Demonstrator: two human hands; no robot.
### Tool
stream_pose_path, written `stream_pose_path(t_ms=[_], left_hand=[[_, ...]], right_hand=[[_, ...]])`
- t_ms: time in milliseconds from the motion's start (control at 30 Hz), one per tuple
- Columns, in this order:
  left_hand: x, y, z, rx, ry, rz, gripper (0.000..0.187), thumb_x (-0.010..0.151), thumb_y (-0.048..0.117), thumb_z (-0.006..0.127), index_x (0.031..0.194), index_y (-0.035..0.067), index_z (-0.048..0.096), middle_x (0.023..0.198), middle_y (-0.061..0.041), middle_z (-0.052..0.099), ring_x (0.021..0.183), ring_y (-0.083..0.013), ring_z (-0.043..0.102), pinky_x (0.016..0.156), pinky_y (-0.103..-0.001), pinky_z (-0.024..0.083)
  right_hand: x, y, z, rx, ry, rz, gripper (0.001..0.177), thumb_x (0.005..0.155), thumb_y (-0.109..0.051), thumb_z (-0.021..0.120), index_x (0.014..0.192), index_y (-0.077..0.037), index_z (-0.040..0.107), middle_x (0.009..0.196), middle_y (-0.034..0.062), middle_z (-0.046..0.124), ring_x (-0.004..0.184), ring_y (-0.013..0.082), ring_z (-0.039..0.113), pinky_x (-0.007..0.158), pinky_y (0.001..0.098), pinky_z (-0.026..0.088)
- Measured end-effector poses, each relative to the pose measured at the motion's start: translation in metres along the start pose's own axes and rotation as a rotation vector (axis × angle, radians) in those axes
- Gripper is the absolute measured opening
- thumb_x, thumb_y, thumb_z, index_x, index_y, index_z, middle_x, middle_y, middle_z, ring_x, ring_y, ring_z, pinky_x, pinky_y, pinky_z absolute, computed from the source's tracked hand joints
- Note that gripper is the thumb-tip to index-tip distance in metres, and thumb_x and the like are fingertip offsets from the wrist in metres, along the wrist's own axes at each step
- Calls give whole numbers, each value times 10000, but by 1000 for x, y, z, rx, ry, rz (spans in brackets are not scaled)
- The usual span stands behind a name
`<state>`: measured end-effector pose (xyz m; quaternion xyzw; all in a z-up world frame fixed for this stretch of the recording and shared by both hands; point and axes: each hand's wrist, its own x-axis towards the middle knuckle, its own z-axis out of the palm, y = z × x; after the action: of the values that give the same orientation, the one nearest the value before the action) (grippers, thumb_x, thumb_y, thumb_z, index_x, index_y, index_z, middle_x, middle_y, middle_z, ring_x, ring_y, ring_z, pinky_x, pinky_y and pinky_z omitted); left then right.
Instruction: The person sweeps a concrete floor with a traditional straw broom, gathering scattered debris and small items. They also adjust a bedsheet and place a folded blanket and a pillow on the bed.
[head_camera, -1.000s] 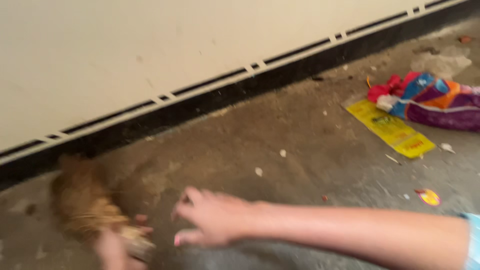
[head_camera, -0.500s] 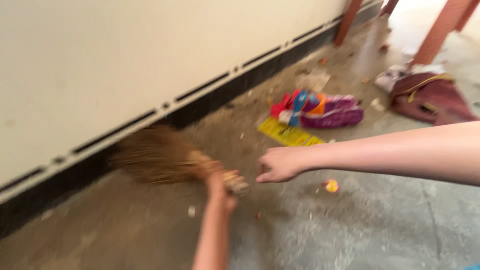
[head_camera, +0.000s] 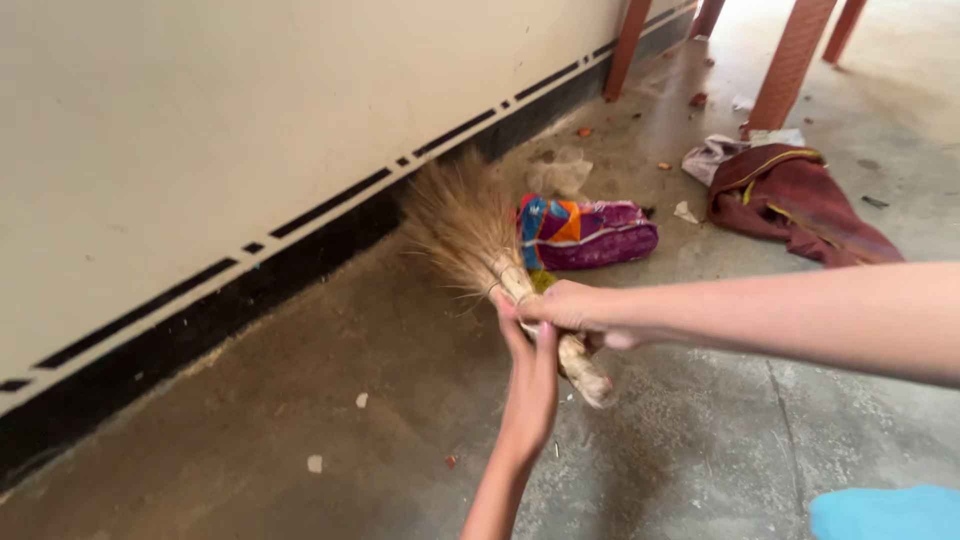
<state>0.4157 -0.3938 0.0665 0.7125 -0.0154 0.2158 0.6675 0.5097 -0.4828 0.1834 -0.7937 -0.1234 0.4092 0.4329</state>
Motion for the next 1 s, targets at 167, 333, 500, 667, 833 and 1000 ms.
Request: stream_pose_path(t_ms=[167,333,500,667,833,1000], left_hand=[[-93,9,-131,357,286,266,429,972,21,466,1385,58,573,1437,-163,588,1200,-250,670,848,-352,613],[-163,-39,-259,1189,820,-22,266,1174,90,556,1356,-92,487,1294,-284,464,1232,-446,501,1071,-523,434],[-184,-79,-283,981,857,-66,240,1178,79,498,1318,-104,433,1298,-273,414,1137,-389,539,1009,-469,482],[-194,-92,-290,1027,838,-52,210,1141,42,565,1270,-101,480,1239,-262,448,1084,-388,548,994,-491,490],[-137,-72,-298,1058,906,-328,326,947,63,617,1229,-88,553,1210,-299,500,1025,-441,583,970,-514,492],[11,30,-285,1091,-259,-226,456,882,361,688,1286,157,633,1322,-189,557,1256,-386,571,1034,-467,490]], right_hand=[[5,27,33,-232,26,-212,550,859,-382,691,1250,-106,420,990,110,713,763,246,768,637,439,617],[5,43,68,-703,-163,-816,735,971,-504,673,1525,-182,311,1203,207,701,906,317,724,787,456,584],[-7,71,92,-920,-304,-262,797,966,-607,518,1673,-489,170,858,222,742,730,298,716,772,454,589],[26,86,-12,-868,78,-168,789,881,-627,578,1600,-468,295,824,131,756,639,269,749,726,437,607],[42,114,-147,-960,408,108,795,908,-543,608,1616,-417,271,941,138,783,702,273,781,789,451,603],[-5,146,-240,-1104,617,209,827,909,-565,680,1616,-323,326,996,129,750,745,250,697,753,456,602]])
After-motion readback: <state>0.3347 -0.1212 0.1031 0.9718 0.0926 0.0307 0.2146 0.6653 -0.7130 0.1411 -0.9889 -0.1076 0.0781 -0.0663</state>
